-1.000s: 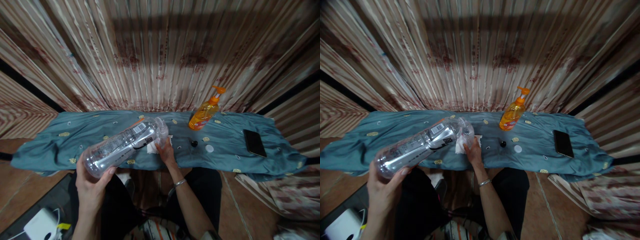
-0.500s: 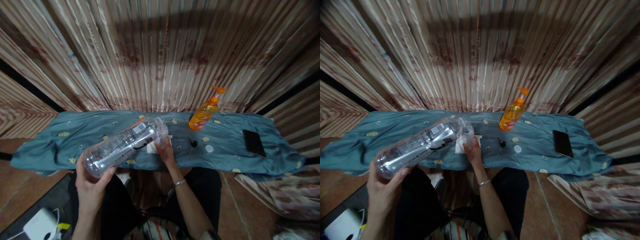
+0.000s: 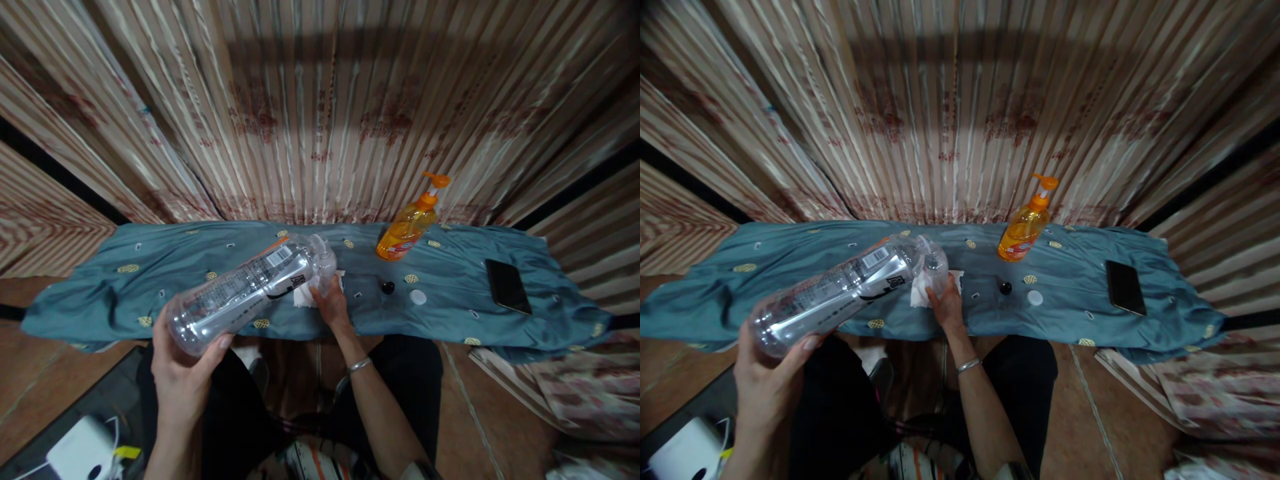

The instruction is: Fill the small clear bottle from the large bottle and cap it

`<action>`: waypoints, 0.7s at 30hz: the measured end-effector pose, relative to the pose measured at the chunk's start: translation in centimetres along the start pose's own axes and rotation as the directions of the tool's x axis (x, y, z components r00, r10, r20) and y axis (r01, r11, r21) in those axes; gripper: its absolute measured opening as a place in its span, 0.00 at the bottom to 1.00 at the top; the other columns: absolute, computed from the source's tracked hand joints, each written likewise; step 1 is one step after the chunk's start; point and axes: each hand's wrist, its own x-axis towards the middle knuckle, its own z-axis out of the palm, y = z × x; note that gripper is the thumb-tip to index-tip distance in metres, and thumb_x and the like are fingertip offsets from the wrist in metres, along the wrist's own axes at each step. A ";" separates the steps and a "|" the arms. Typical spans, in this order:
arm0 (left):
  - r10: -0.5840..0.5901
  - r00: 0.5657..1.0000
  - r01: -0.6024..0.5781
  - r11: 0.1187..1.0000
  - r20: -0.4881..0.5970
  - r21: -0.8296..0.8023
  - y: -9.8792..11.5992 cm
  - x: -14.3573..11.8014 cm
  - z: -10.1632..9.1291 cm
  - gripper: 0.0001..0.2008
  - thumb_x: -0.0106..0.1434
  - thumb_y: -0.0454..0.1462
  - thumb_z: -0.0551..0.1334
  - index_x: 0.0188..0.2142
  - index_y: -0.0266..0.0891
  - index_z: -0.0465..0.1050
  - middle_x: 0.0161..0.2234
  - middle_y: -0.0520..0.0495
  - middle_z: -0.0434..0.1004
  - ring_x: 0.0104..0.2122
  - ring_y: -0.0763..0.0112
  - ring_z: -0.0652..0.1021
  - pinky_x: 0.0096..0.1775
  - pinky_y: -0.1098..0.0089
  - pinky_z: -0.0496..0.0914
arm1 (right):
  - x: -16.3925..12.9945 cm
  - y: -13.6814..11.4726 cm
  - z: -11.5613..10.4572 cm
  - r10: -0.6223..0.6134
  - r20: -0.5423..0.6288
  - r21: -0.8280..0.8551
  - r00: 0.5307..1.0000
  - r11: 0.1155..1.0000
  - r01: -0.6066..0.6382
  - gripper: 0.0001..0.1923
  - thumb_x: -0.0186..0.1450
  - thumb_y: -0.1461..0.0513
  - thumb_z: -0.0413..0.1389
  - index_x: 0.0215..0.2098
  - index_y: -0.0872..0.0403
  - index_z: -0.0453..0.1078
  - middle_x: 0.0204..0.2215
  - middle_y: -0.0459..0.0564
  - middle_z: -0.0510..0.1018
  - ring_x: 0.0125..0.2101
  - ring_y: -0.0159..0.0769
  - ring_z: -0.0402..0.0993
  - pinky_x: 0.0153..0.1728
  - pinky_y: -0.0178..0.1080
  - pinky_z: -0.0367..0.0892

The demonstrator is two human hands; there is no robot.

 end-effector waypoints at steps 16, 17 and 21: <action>0.017 1.000 -0.016 0.999 -0.003 0.036 0.0 0.0 0.1 0.52 0.35 0.52 0.90 0.60 0.46 0.82 0.57 0.43 0.87 0.55 0.49 0.85 0.61 0.54 0.81 | 0.0 -0.1 -0.1 -0.014 0.012 -0.012 1.000 1.000 0.014 0.30 0.71 0.50 0.64 0.66 0.55 0.72 0.59 0.67 0.87 0.61 0.66 0.86 0.62 0.68 0.81; 0.020 1.000 -0.020 0.999 0.000 0.037 0.1 0.0 0.1 0.52 0.35 0.52 0.90 0.60 0.46 0.82 0.57 0.43 0.87 0.55 0.49 0.85 0.61 0.54 0.81 | 0.0 -0.1 -0.1 -0.009 0.012 -0.013 1.000 1.000 0.009 0.30 0.70 0.50 0.64 0.66 0.55 0.72 0.59 0.68 0.87 0.61 0.66 0.86 0.62 0.68 0.81; 0.026 1.000 -0.026 0.999 0.003 0.035 0.2 0.1 0.3 0.51 0.36 0.53 0.90 0.60 0.46 0.82 0.57 0.42 0.87 0.54 0.50 0.86 0.59 0.54 0.82 | 0.0 -0.3 -0.1 -0.007 0.009 0.001 1.000 1.000 0.007 0.32 0.70 0.50 0.64 0.67 0.57 0.72 0.58 0.68 0.87 0.61 0.66 0.86 0.62 0.66 0.81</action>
